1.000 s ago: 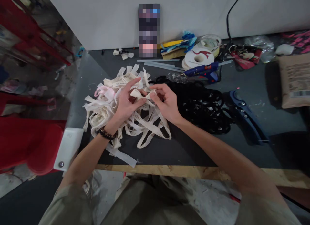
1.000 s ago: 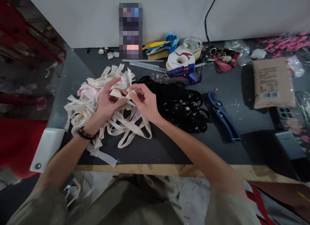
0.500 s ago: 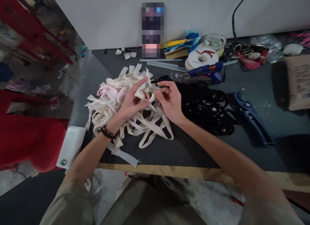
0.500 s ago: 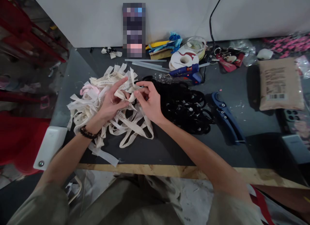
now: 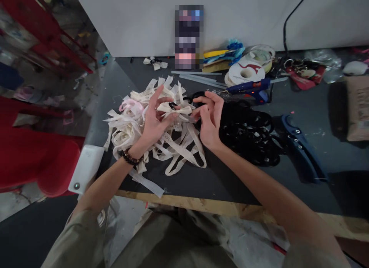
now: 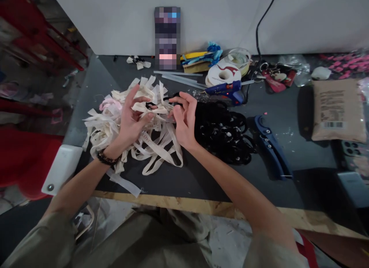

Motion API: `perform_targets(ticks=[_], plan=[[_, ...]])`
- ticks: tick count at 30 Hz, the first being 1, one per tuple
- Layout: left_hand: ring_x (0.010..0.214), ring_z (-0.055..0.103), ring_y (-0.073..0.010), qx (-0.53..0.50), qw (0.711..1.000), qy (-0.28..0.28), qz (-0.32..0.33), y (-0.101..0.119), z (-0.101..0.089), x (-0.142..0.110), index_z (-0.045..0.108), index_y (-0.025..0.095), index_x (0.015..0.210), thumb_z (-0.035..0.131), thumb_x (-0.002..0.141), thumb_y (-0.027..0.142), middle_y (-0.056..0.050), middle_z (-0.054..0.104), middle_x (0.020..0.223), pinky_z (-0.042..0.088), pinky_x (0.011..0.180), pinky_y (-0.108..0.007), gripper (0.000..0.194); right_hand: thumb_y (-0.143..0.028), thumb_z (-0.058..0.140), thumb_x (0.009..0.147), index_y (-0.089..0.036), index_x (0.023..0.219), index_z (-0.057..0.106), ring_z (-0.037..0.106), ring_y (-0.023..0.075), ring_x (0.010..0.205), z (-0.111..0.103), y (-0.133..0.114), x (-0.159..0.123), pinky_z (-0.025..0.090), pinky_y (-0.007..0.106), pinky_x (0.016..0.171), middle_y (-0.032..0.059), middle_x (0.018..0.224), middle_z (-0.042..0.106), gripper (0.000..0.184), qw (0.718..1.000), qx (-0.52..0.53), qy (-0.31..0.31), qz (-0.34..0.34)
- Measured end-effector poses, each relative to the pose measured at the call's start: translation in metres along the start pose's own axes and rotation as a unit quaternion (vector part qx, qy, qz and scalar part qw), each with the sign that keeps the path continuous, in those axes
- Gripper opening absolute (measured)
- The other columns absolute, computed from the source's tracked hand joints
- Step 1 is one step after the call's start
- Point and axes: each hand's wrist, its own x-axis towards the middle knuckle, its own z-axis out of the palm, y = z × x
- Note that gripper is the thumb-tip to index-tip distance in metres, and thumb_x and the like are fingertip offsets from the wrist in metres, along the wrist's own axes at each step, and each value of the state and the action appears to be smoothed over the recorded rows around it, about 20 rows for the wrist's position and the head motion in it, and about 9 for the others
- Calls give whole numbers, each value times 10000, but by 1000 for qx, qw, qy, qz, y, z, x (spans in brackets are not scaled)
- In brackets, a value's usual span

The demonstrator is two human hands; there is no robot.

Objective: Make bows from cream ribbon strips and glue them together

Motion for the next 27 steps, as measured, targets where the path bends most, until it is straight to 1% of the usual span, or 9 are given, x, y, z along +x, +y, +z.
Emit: perform_targets(ticks=[6,8,10,12,14,19,23,25,27], plan=[[1199,783,-326,84,992,-90,36,39,-9,38,802,255,1328,1091,800,365,-73,786,1155,686,844,-347,612,-865,612,1050,-364,1380,549,777,260,1004,4,3,-1,702,436,792,93,1259,716,603,999,49,19,11],[1126,769,-280,97,993,-58,37,46,-22,67,786,206,1306,1044,837,211,-59,797,1106,685,872,-355,535,-844,631,1054,-362,1360,541,760,237,933,5,4,-1,694,430,776,80,1237,718,577,998,61,19,12],[1045,739,-224,126,991,-7,48,47,-38,101,736,195,1369,1034,815,87,-12,796,1009,663,915,-340,638,-825,645,1058,-362,1358,537,729,212,858,5,5,-1,684,424,760,71,1224,720,562,998,63,12,14],[976,699,-165,155,986,39,50,44,-51,139,674,196,1430,1036,796,16,50,774,929,622,958,-310,752,-828,642,1058,-359,1365,528,713,199,834,5,6,0,679,411,751,68,1223,715,572,998,58,5,15],[894,658,-106,169,983,70,27,38,-58,176,634,209,1416,1009,860,10,108,717,849,570,950,-276,699,-837,611,1068,-355,1358,510,708,191,834,6,7,0,670,386,739,64,1225,705,572,999,49,4,10],[945,576,-59,-15,989,144,-5,3,-54,244,562,267,1313,866,991,-83,139,655,856,501,905,-246,565,-832,526,1107,-347,1358,464,692,173,803,9,7,-1,644,356,704,59,1222,694,549,1000,22,-2,-3],[974,547,-88,-11,988,125,-95,-34,-56,255,533,243,1096,856,848,-233,122,687,879,487,947,-274,627,-819,553,1103,-347,1346,461,702,180,822,8,5,-2,656,376,738,63,1223,698,539,1000,23,-8,7],[1087,582,-129,2,992,100,-79,-40,-66,248,582,222,1158,943,784,-171,81,731,990,507,1033,-305,652,-792,579,1104,-347,1343,467,706,187,840,7,4,-1,655,384,747,64,1220,699,518,999,31,-11,7],[1238,589,-168,69,988,136,-42,-32,-79,235,620,214,1258,1000,733,-117,56,740,1093,500,1151,-337,727,-783,590,1102,-346,1335,475,705,193,845,7,3,-1,651,391,744,63,1215,698,509,999,37,-12,5]])
